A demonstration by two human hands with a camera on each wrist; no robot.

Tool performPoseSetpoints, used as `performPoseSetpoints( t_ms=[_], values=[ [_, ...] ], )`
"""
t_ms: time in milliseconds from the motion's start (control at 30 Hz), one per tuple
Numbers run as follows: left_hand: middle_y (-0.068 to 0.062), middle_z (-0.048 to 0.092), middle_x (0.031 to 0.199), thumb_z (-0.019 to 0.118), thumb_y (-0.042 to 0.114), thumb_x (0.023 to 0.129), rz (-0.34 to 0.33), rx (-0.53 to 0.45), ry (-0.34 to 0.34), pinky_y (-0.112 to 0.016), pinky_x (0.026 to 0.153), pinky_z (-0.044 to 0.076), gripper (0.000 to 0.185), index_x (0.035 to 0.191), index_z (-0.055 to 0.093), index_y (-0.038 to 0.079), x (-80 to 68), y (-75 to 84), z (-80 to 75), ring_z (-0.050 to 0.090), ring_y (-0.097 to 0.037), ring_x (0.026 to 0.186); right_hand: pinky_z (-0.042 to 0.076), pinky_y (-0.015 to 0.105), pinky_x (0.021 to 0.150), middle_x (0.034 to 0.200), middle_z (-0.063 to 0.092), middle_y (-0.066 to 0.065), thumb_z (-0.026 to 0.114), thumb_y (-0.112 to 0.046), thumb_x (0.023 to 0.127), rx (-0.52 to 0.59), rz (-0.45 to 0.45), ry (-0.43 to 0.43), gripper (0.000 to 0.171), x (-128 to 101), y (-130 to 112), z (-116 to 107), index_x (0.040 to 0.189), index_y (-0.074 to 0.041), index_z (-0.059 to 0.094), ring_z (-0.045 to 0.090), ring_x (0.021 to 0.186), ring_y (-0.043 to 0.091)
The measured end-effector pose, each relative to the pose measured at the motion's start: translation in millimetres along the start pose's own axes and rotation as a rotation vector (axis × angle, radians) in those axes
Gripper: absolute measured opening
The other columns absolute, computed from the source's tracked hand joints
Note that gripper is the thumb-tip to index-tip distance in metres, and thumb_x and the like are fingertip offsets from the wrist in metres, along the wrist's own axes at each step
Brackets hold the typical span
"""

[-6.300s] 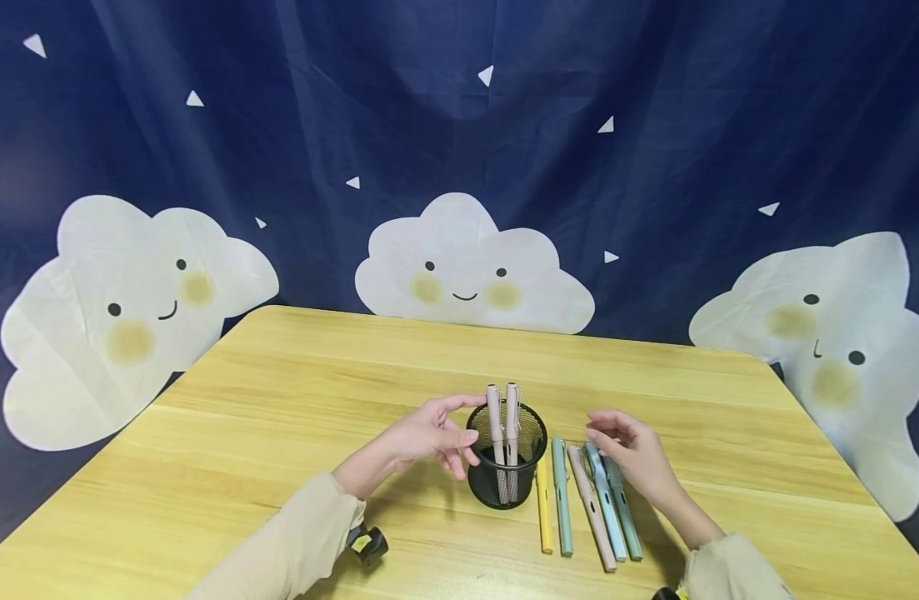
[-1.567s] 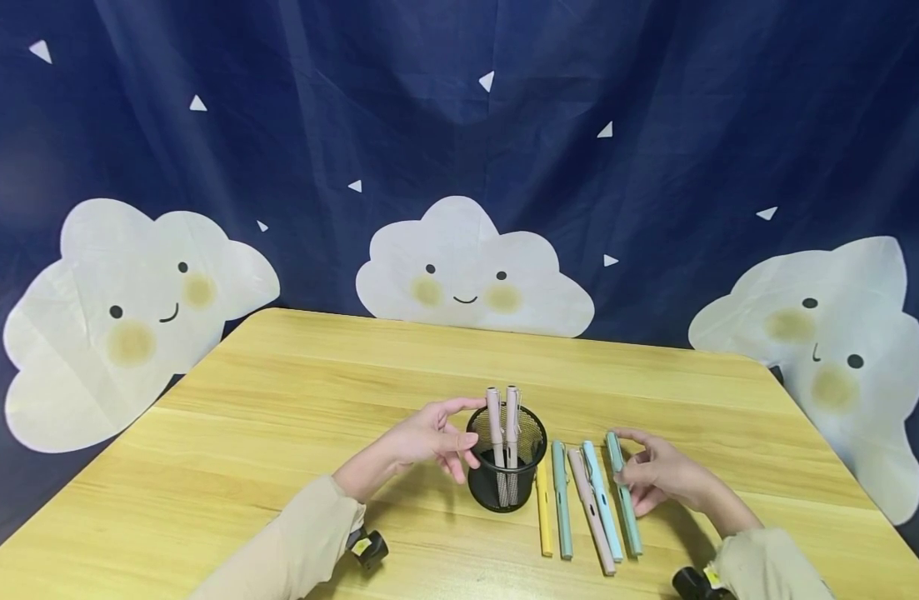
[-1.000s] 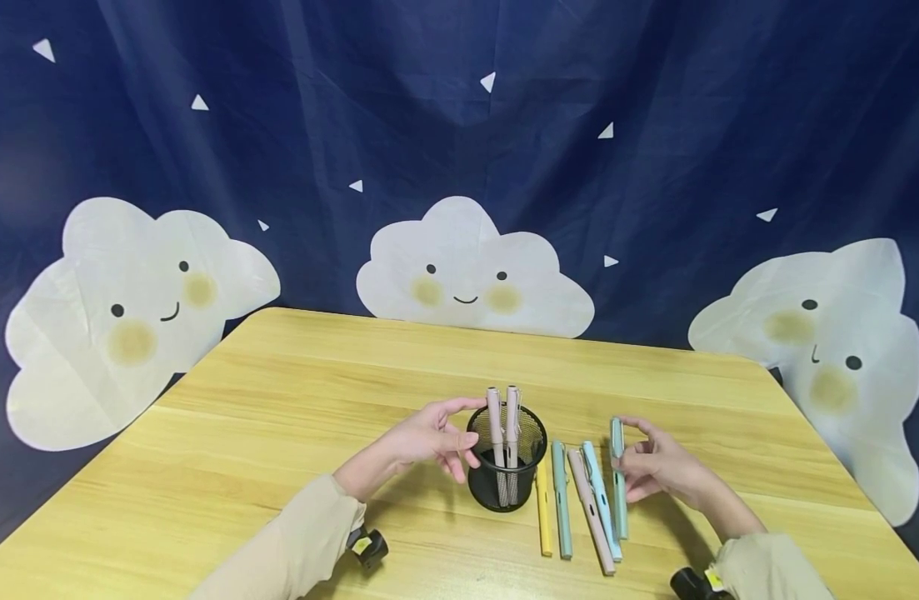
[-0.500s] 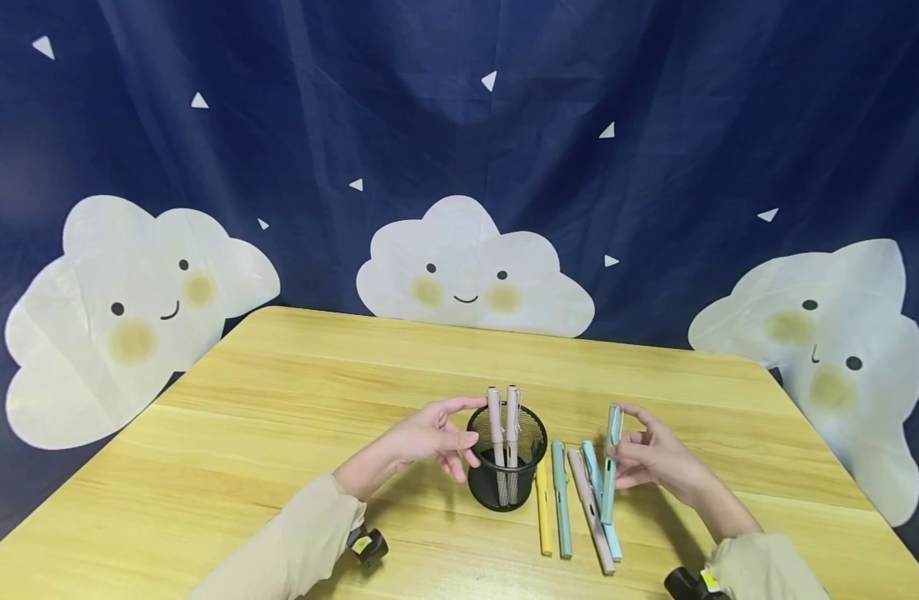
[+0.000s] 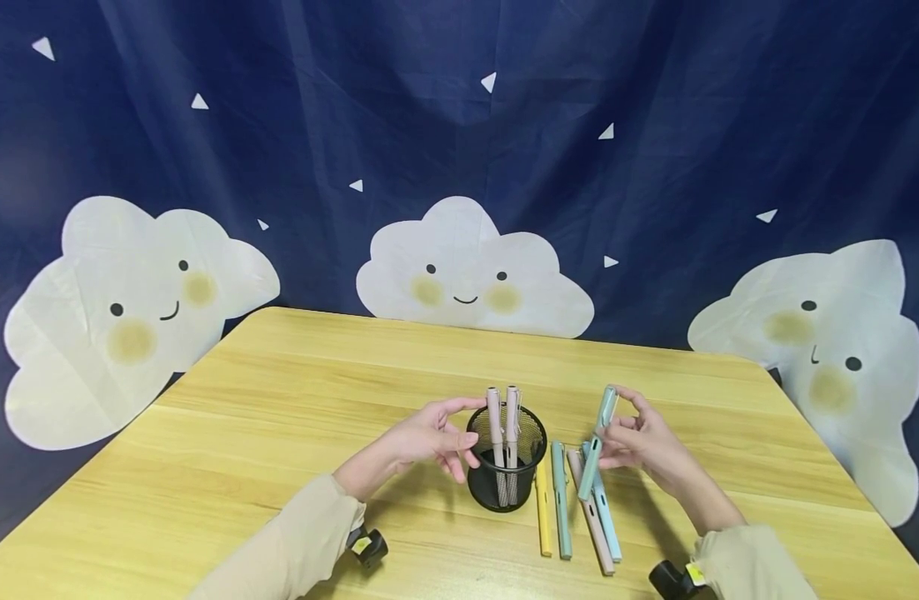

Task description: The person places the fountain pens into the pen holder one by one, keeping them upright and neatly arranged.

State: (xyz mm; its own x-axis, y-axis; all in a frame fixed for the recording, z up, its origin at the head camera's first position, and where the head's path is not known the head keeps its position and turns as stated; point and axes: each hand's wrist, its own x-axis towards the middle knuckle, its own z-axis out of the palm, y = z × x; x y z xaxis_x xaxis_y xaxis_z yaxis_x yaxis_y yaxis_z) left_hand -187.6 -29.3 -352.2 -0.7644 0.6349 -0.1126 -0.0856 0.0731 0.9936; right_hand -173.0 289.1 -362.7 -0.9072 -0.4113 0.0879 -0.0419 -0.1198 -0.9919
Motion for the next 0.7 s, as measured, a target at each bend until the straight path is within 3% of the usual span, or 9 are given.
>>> performPoseSetpoints(
  t_ms=[433,700],
  values=[
    [-0.02,0.065,0.078,0.055,0.006,0.088,-0.004,0.003,0.003,-0.023,0.044,0.048,0.055,0.137,0.033,0.013,0.5,-1.5,-0.6,0.061,-0.019,0.051,0.055,0.034,0.062,0.087,0.062,0.007,0.04,0.012,0.087,0.142,-0.109,0.075,0.051,9,-5,17,0.122,-0.021,0.026,0.063,0.072,0.015],
    [-0.02,0.065,0.078,0.055,0.006,0.088,-0.007,0.002,0.005,-0.023,0.044,0.048,0.055,0.138,0.033,0.013,0.7,-1.6,-0.2,0.061,-0.019,0.05,0.055,0.034,0.061,0.08,0.064,0.005,0.038,0.015,0.084,0.163,-0.141,0.147,0.053,14,-8,25,0.123,-0.018,0.024,0.063,0.069,0.016]
  ],
)
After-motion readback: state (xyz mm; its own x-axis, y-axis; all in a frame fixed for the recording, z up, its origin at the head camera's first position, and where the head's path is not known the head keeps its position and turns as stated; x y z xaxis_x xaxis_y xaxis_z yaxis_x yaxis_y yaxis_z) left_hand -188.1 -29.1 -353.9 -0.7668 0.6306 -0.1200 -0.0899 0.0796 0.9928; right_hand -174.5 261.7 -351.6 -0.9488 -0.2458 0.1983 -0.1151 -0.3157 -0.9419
